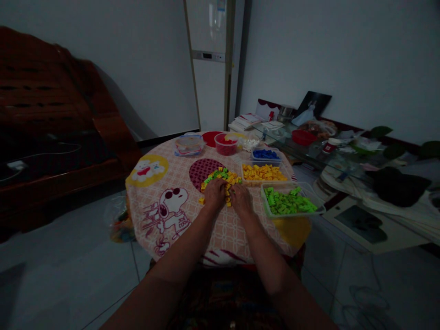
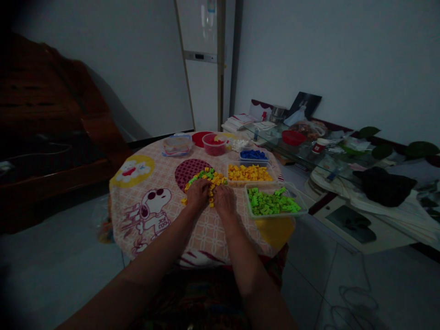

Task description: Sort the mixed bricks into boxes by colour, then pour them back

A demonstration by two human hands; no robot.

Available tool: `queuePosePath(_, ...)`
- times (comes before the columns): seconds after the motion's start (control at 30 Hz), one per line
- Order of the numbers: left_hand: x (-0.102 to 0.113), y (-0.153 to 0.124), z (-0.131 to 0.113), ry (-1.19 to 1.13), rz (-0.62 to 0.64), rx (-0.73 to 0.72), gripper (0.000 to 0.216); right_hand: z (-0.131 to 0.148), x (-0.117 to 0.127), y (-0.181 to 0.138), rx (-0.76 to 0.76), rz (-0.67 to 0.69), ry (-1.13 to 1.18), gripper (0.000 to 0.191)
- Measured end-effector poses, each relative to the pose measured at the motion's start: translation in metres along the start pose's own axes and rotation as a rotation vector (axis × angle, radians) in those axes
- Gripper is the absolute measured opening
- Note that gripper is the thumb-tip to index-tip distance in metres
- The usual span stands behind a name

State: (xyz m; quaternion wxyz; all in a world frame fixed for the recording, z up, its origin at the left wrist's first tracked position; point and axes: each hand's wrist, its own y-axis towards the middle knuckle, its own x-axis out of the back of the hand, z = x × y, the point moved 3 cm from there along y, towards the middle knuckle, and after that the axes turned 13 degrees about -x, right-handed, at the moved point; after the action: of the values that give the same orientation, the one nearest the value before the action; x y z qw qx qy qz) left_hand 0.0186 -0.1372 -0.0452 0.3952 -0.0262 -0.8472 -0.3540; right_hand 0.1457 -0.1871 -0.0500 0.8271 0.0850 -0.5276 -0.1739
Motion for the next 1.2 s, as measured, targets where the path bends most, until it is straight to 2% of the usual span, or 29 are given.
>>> queuePosePath(0.27, -0.002, 0.001, 0.002, 0.014, 0.024, -0.005, 0.028, -0.002, 0.010, -0.010, -0.016, -0.058, 0.062, 0.024)
queuePosePath(0.47, 0.000, 0.000, 0.000, 0.012, 0.024, -0.003, 0.028, -0.010, 0.028, -0.010, -0.076, -0.280, 0.231, 0.032)
queuePosePath(0.63, 0.000, 0.001, 0.000, 0.005, 0.052, 0.007, 0.027, -0.032, 0.056, -0.001, -0.153, -0.488, 0.299, 0.031)
queuePosePath(0.77, 0.000, 0.001, 0.000, 0.002, 0.032, -0.002, 0.029, -0.052, 0.078, 0.003, -0.252, -0.555, 0.265, 0.032)
queuePosePath(0.87, -0.001, 0.001, 0.001, 0.000, 0.024, 0.000, 0.029, -0.052, 0.081, 0.000, -0.235, -0.575, 0.233, 0.031)
queuePosePath(0.97, 0.001, 0.000, -0.001, -0.002, 0.013, 0.001, 0.028, -0.040, 0.068, -0.005, -0.152, -0.523, 0.213, 0.030)
queuePosePath(1.07, 0.002, 0.000, -0.002, -0.003, 0.018, 0.004, 0.028, -0.029, 0.047, -0.012, -0.116, -0.339, 0.144, 0.029)
queuePosePath(1.2, 0.002, 0.001, -0.001, -0.002, 0.037, -0.006, 0.028, -0.025, 0.028, -0.021, -0.144, -0.098, -0.052, 0.022)
